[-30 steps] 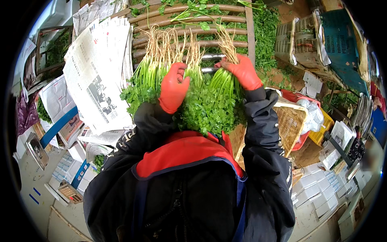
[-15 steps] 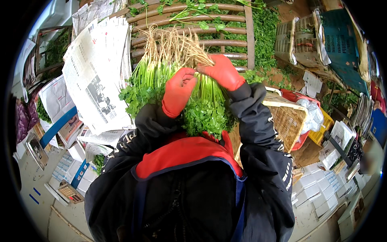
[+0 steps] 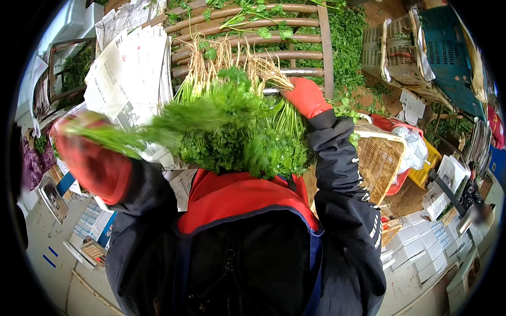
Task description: The person moves a stack of newspaper aside, picks up bundles of cilantro, trims the roots using a small knife, removes yellowed leaves by hand, and arranges the cleaned bunches on a table.
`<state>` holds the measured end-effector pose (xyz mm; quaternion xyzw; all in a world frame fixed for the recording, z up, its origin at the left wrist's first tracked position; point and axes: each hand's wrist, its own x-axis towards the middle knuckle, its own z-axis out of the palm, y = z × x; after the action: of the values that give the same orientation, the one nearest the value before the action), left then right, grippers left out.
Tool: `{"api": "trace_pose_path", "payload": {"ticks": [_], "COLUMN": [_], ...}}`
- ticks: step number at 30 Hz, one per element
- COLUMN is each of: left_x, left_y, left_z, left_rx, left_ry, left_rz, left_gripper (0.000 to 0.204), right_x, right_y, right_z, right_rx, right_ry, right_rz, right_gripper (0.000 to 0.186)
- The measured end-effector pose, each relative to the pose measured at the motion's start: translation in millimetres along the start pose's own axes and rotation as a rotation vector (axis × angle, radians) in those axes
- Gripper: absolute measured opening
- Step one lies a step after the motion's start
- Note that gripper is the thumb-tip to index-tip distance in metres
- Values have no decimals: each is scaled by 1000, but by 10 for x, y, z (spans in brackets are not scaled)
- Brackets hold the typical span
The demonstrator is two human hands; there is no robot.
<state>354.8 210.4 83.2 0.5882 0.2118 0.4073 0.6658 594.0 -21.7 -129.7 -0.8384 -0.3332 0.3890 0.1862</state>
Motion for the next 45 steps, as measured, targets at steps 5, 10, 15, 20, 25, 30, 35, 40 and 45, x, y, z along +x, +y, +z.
{"api": "trace_pose_path", "payload": {"ticks": [5,10,15,20,25,30,35,40,45], "left_x": [881,225,-523,-770,-781,-886,-873,-730,329], "left_y": [-75,-1256,-1692,-1996,-1975,-1971,-1977,-1840,-1779], "left_z": [-410,443,827,645,458,446,317,329,355], "left_rx": [2,683,1140,1118,996,996,990,812,1280], "left_ry": [-57,-264,-826,-684,-360,-272,-227,-362,-152], "left_rz": [88,-15,12,183,-342,-256,-334,-500,-291], "left_gripper": [34,37,30,24,19,19,18,19,36], "right_x": [-109,-348,-497,-496,94,345,260,-122,-14], "right_y": [-120,45,-31,-138,-66,-465,-370,-143,-104], "right_z": [-138,-262,-290,-343,-46,185,207,95,239], "right_rx": [65,505,539,586,460,113,164,366,349], "right_ry": [-79,-107,-141,-186,-3,7,97,295,359], "right_rz": [-55,-97,-159,-53,5,-11,33,117,73], "right_gripper": [35,20,21,22,38,49,39,33,34]}}
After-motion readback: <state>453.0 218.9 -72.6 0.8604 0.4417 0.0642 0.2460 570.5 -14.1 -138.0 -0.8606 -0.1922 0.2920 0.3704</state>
